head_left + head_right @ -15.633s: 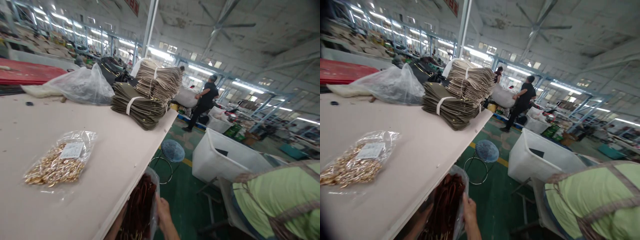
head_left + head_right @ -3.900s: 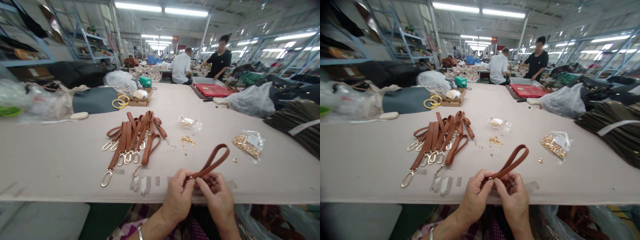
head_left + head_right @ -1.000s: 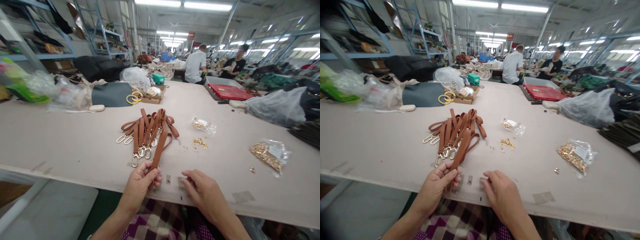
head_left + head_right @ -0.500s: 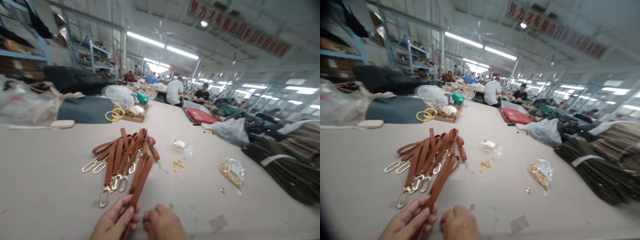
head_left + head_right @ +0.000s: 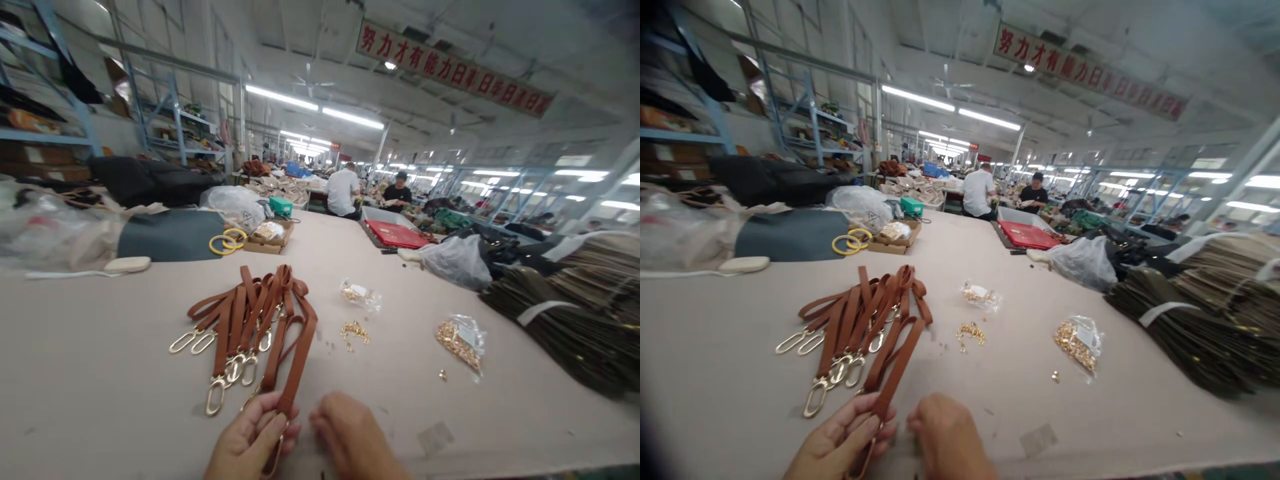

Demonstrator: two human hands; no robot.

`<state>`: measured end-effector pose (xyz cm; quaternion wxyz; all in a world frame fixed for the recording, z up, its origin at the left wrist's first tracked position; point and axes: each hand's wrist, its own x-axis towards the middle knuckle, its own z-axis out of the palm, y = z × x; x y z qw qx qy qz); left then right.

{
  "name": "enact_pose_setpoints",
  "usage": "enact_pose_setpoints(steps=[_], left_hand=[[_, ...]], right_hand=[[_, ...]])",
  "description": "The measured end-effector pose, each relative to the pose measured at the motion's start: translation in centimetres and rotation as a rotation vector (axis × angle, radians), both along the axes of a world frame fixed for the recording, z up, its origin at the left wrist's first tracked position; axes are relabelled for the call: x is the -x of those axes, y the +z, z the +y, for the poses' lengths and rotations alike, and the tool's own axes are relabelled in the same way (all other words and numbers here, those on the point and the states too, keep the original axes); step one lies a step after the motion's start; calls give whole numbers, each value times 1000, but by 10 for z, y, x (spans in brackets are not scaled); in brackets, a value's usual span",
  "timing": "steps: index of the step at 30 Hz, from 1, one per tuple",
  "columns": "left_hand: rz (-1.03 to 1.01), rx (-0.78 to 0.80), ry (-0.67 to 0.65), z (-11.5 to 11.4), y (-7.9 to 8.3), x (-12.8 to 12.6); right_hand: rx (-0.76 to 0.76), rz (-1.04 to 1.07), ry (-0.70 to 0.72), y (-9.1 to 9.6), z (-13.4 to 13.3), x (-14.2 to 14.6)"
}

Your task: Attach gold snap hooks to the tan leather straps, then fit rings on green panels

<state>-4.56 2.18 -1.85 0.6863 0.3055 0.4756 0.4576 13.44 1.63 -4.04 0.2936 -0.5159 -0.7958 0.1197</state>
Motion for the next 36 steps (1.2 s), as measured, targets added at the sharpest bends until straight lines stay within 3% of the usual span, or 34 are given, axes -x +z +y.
enact_pose_setpoints(steps=[3, 7, 13, 18, 23, 28, 30, 36], left_hand=[[-31, -50, -105, -6, 7, -10], [-34, -111, -226, -12, 10, -25], [-2, -227, -317, -18, 11, -35], [9, -160, -257, -13, 7, -50], [-8, -142, -140, 11, 8, -53], [-16, -146, -100, 15, 11, -33], [-11, -135, -125, 7, 11, -27], [-6, -113, -172, -14, 6, -21]], right_hand=[[255, 380, -134, 23, -17, -12], [388, 739, -144, 28, -29, -13], [479, 908, -169, 20, -34, -10], [403, 827, -244, 18, -32, -10], [300, 734, -377, 20, -37, -25], [577, 641, -253, 12, -76, -46], [625, 484, -190, 5, -94, -43], [540, -197, -24, -29, -120, -5]])
